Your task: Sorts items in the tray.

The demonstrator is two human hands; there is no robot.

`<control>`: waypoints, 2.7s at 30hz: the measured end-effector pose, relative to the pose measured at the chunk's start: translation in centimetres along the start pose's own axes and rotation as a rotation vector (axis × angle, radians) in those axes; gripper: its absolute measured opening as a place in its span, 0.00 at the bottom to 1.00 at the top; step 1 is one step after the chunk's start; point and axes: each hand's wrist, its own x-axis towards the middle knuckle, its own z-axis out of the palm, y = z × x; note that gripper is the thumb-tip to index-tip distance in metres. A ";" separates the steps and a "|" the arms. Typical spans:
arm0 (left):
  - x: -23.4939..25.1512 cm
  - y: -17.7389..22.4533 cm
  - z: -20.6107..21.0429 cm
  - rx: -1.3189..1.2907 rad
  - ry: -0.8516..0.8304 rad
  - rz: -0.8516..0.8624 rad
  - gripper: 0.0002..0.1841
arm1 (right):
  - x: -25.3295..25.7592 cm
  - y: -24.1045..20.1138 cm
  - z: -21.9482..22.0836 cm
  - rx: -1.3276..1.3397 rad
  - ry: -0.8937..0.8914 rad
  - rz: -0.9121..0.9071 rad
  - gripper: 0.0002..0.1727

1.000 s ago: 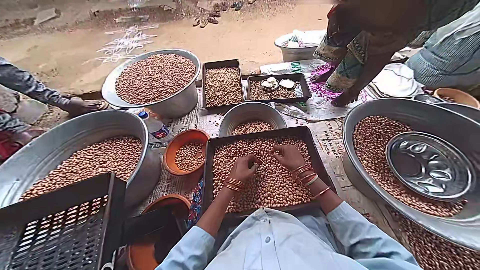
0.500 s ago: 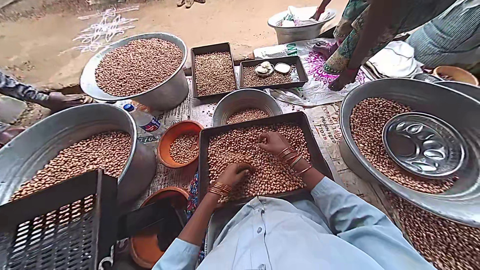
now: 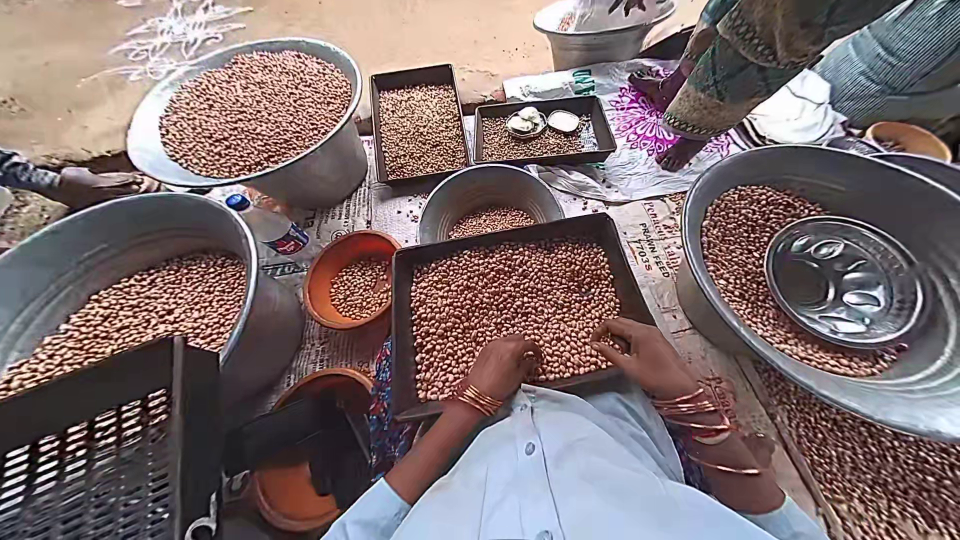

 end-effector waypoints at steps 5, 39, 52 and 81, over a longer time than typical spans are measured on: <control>-0.2 -2.7 -0.4 -0.180 0.223 0.015 0.12 | 0.2 -2.6 3.4 -0.265 -0.128 -0.096 0.11; -4.0 -6.3 -10.5 0.288 0.807 -0.378 0.09 | 12.1 -8.4 3.6 -0.404 -0.222 -0.149 0.13; -1.1 -6.7 -7.7 0.138 0.666 -0.324 0.11 | 15.3 -6.3 7.8 -0.451 -0.269 -0.222 0.13; 1.2 -5.8 -6.7 -0.148 0.395 -0.402 0.14 | 11.6 -5.9 6.9 -0.469 -0.435 -0.074 0.15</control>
